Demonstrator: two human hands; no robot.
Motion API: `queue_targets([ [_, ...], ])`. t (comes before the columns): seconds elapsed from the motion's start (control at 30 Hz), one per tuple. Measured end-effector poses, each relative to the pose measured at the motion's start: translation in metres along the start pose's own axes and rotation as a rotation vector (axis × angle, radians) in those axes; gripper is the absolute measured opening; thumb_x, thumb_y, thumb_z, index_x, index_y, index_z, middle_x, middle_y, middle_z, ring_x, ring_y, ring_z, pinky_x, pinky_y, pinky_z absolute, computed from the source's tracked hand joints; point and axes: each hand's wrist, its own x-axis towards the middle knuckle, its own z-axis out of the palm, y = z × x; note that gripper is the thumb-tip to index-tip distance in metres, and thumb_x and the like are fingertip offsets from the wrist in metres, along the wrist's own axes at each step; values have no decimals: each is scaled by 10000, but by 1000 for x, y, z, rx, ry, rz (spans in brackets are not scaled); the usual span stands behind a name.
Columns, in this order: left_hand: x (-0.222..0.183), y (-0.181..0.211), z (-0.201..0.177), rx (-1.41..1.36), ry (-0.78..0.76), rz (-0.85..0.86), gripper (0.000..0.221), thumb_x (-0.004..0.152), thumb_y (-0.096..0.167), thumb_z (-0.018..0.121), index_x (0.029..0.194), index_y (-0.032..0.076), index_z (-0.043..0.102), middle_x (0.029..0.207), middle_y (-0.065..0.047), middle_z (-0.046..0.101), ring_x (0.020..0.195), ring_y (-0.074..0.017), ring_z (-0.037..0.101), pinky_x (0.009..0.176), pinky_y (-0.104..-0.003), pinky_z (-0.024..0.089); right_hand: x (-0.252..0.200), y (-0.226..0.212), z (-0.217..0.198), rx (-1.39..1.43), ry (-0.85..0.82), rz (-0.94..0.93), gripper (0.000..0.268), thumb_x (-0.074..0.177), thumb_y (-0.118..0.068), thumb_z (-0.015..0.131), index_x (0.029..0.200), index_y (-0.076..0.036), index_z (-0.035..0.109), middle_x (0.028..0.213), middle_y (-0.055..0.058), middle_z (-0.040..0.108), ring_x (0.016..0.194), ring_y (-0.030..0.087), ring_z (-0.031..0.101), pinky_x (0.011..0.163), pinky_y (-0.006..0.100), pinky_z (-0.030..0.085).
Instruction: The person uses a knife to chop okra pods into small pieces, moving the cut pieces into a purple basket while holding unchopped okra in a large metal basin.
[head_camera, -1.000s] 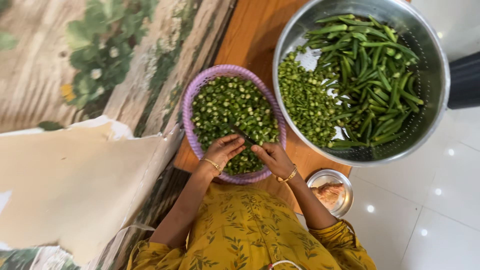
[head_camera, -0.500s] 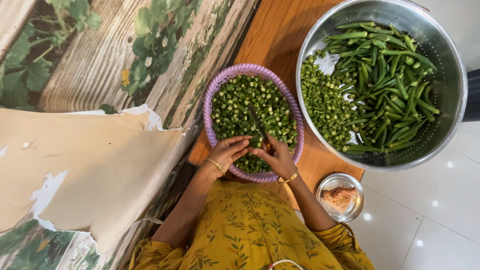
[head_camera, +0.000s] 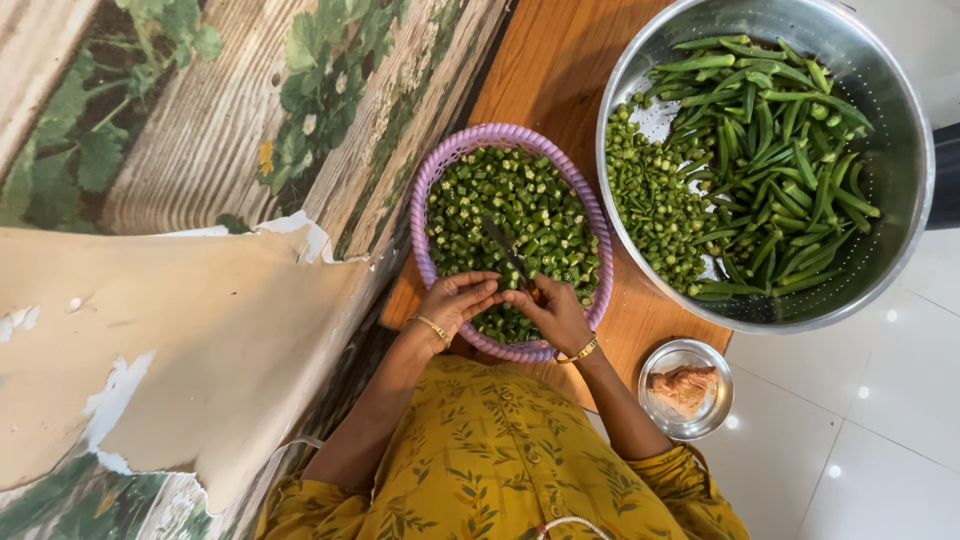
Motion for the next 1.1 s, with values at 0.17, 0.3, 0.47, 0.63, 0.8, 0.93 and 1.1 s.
queue_targets([
  [0.17, 2, -5, 0, 0, -9, 10, 294, 893, 149, 780, 1155, 22, 736, 1032, -63, 759, 936, -132, 733, 869, -244, 610, -1, 3, 2, -36, 16, -39, 506, 858, -460, 788, 714, -69, 500, 539, -22, 441, 470, 82, 371, 440, 284, 298],
  [0.3, 9, -13, 4, -52, -30, 41, 248, 916, 143, 785, 1102, -5, 713, 1031, -70, 756, 950, -146, 744, 897, -255, 635, -3, 20, 3, -21, -60, -20, 550, 967, -524, 687, 668, -94, 523, 523, -26, 446, 463, 69, 370, 452, 286, 302],
  [0.47, 8, 0, 1, 394, 217, 295, 227, 891, 131, 782, 1087, 20, 752, 982, -85, 793, 874, -186, 766, 799, -282, 645, -7, 15, -7, 536, -408, 589, 696, 942, -777, 365, 661, -141, 384, 539, -72, 280, 405, 59, 207, 348, 269, 199],
  [0.63, 0, 33, 29, 1037, 411, 478, 155, 927, 146, 770, 1055, 61, 788, 966, -78, 802, 850, -175, 790, 762, -311, 632, -24, 20, -42, 561, -374, 616, 701, 943, -797, 289, 670, -156, 358, 559, -69, 261, 422, 56, 189, 354, 244, 189],
  [0.8, 41, 53, 143, 1007, 90, 643, 168, 931, 128, 763, 1072, 37, 768, 991, -91, 788, 875, -191, 780, 759, -316, 635, -65, 38, -136, 666, 116, 494, 612, 975, -695, 335, 780, -138, 497, 587, -58, 389, 458, 75, 342, 404, 245, 266],
  [0.93, 115, 40, 230, 1288, -104, 752, 91, 890, 25, 732, 974, 28, 766, 1147, -102, 725, 897, -232, 701, 769, -370, 601, -125, 59, -230, 592, 523, 493, 577, 1038, -620, 395, 832, -97, 527, 626, -39, 381, 496, 82, 340, 432, 240, 270],
  [1.1, 245, -67, 307, 1338, -530, 718, 88, 883, 71, 767, 963, 96, 791, 1069, -109, 748, 992, -288, 718, 898, -398, 593, -190, 86, -291, 629, 786, 349, 527, 1098, -519, 414, 836, -71, 505, 650, -20, 401, 518, 81, 354, 446, 238, 293],
])
